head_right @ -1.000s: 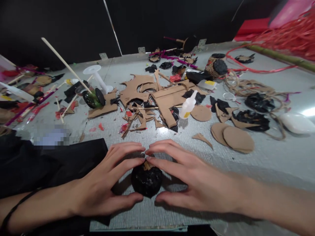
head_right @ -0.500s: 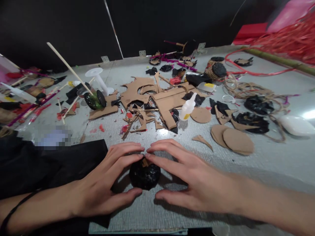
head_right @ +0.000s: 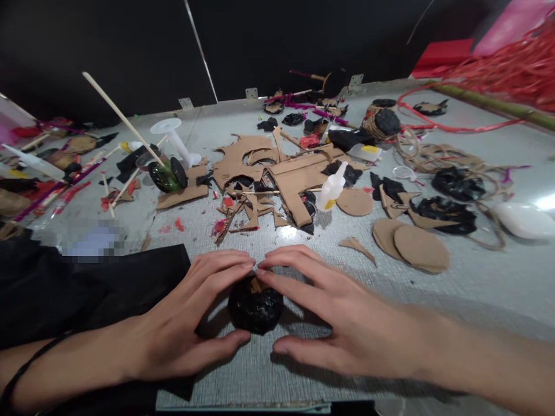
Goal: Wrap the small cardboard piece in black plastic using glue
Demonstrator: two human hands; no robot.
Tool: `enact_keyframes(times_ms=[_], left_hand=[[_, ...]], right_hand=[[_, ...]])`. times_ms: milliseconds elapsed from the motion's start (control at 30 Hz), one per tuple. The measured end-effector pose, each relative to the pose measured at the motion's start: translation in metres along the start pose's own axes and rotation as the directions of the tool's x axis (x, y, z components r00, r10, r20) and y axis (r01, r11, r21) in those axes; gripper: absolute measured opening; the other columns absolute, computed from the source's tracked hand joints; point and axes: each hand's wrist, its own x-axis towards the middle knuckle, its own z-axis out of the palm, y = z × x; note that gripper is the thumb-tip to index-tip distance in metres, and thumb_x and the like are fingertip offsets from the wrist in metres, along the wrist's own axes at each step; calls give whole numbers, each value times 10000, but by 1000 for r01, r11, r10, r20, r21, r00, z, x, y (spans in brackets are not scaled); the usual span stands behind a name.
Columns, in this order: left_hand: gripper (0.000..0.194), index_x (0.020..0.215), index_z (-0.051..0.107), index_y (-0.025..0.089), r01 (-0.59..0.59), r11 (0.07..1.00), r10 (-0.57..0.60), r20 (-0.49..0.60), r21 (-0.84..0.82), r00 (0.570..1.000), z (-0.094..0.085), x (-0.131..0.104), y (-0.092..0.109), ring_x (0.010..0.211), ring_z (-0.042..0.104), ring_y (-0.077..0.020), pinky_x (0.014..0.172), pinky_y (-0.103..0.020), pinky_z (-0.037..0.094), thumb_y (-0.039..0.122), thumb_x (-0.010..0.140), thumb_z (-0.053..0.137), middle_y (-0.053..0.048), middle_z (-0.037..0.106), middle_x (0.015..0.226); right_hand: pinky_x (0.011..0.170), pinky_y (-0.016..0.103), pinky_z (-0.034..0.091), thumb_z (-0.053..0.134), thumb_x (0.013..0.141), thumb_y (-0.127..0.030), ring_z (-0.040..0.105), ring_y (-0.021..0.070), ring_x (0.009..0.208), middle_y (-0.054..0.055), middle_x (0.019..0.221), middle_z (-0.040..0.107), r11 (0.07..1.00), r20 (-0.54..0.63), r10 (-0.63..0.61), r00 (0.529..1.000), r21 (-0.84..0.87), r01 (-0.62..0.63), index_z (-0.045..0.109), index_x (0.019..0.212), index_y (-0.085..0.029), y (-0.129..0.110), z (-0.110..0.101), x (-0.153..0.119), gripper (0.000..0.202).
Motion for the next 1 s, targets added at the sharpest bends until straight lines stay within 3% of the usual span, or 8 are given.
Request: enact_keyframes(times_ms=[400,667,867,1000], left_hand=[[638,1564,438,132,20,1000,-20,-3,0,1000,0,2,3,1465,567,-350,1249,-547,512,269,1024,747,-228,586,1521],[626,1569,435,162,29,1000,-29,8,-1,1000,1,0,2,1479,560,-359,1243,-572,519,282,1035,740,-225,579,1532],[637,1557,439,191,42,999,-42,3,-18,999,-1,2,3,1469,579,-375,1230,-590,534,280,1014,761,-221,590,1534],[646,1552,448,184,33,999,-33,-13,-19,999,0,2,3,1461,587,-374,1228,-579,538,263,997,769,-223,596,1522]], right_hand=[[1265,401,519,698,1092,-351,492,262,1591,204,1617,563,996,21,-42,999,-75,44,462,1679,-152,-3,2,2,663],[1216,557,563,675,1100,-362,447,372,1589,275,1576,559,955,31,-105,994,-275,110,541,1601,-84,-2,3,4,589],[1247,531,540,682,1105,-485,453,335,1618,228,1661,511,987,60,-70,996,-142,78,405,1723,-199,-3,-3,2,735],[1270,531,511,693,1100,-471,431,336,1633,231,1671,504,986,51,-77,996,-145,84,432,1713,-183,-1,-2,3,725]])
